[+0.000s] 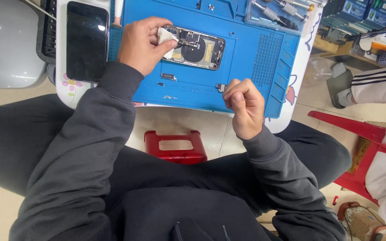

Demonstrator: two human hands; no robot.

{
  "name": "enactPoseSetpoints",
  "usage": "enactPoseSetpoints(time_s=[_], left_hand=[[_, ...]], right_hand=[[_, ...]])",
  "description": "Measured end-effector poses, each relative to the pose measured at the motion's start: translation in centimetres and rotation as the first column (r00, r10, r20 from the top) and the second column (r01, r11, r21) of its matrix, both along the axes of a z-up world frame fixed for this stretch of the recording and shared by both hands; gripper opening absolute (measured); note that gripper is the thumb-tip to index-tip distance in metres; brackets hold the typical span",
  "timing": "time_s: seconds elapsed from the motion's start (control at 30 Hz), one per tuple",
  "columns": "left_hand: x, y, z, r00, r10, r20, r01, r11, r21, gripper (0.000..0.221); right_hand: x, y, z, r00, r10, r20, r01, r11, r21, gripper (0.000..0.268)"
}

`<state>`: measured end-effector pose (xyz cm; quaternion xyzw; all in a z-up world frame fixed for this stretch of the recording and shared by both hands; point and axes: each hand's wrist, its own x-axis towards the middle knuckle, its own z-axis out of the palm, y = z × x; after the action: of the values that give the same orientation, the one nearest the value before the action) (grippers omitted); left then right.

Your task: The person is repairing a smartphone by removing and replacing internal components. They use a metal tool to pry out a part, place it on the mat, and then insert a new component into the phone's chassis.

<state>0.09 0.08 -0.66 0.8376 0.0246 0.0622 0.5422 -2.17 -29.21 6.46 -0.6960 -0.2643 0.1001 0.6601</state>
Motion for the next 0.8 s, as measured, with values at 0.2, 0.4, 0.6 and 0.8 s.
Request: enactPoseSetpoints(time_s=[0.2, 0.4, 0.6, 0.8], left_hand=[[-0.3, 0.4, -0.5, 0.993, 0.048, -0.11, -0.047, 0.999, 0.016, 0.045], [-0.6, 0.6, 0.4, 0.988, 0.057, -0.141, -0.053, 0.998, 0.038, 0.046], [-0.7, 0.8, -0.1, 0.998, 0.036, -0.047, -0.031, 0.994, 0.108, 0.042], [-0.7, 0.5, -0.4, 0.998, 0.054, -0.043, -0.048, 0.99, 0.132, 0.042]], right_hand=[[1.0, -0.9, -0.5, 0.992, -0.116, 0.05, 0.122, 0.983, -0.139, 0.039], [1.2, -1.1, 0.9, 0.992, -0.079, -0.096, 0.062, 0.984, -0.17, 0.06], [1.5, -1.2, 0.4, 0.991, -0.123, -0.049, 0.11, 0.971, -0.213, 0.041], [2.0, -2.1, 0.6, 0.978, -0.177, -0.11, 0.149, 0.964, -0.22, 0.039]])
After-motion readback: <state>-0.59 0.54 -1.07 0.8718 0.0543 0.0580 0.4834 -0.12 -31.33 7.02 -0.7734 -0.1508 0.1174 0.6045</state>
